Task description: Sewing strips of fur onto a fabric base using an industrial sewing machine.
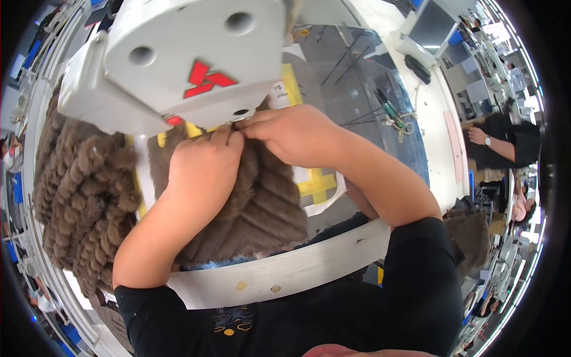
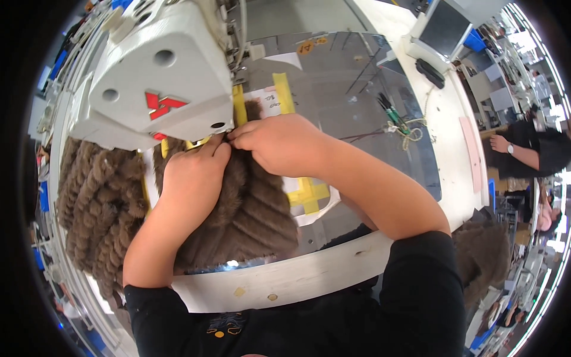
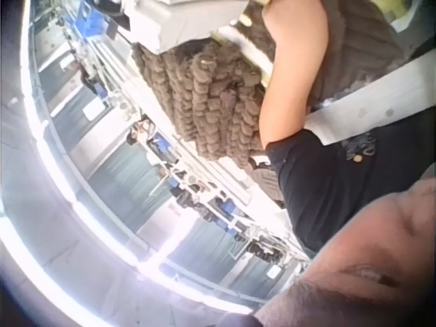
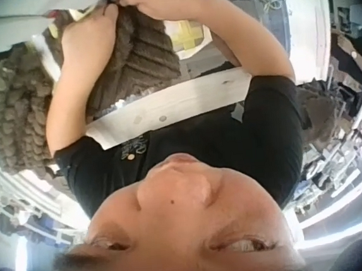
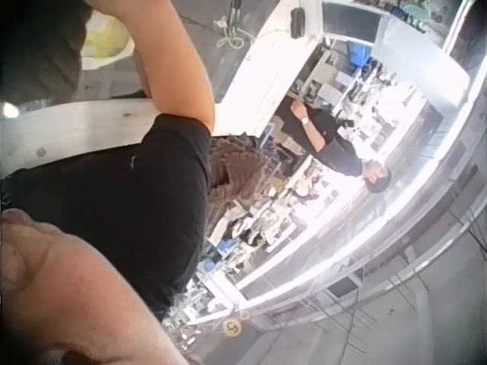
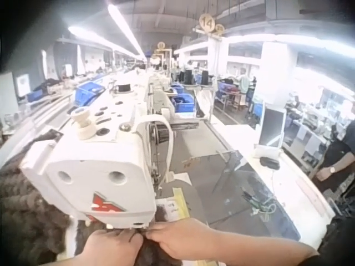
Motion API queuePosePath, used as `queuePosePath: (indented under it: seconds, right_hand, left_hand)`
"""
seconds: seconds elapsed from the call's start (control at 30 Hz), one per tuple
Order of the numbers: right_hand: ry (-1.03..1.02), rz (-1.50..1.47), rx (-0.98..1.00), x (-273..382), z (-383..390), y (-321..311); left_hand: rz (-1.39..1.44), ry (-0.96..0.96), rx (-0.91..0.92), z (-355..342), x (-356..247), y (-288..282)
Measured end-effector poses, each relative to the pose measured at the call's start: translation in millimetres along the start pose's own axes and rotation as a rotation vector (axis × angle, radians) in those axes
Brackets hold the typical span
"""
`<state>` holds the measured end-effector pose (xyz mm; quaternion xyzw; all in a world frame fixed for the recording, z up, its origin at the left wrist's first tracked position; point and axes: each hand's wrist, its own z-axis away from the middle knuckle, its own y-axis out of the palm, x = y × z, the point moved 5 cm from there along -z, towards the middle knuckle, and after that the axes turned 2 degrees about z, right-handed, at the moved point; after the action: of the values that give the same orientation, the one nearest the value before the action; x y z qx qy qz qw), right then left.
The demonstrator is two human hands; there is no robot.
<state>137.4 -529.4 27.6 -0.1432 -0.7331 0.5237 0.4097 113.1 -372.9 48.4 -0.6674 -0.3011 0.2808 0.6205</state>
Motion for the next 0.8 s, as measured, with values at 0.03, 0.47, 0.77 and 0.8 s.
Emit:
queuePosePath:
  seconds: [0.03, 0.47, 0.77, 0.8]
  right_hand:
    - [0.015, 0.014, -0.008, -2, 1, 1]
    - [-0.002, -0.070, 0.084, 4, 10, -2]
    - [0.028, -0.049, 0.190, 13, 10, -8]
    - [0.016, -0.050, 0.188, 14, 10, -8]
  left_hand:
    - [-0.006, -0.002, 0.018, -1, -1, 0]
    - [-0.014, 0.110, -0.025, 2, -17, -12]
    - [-0.077, 0.110, 0.025, 10, -19, -9]
    - [-0.077, 0.129, 0.016, 10, -20, -9]
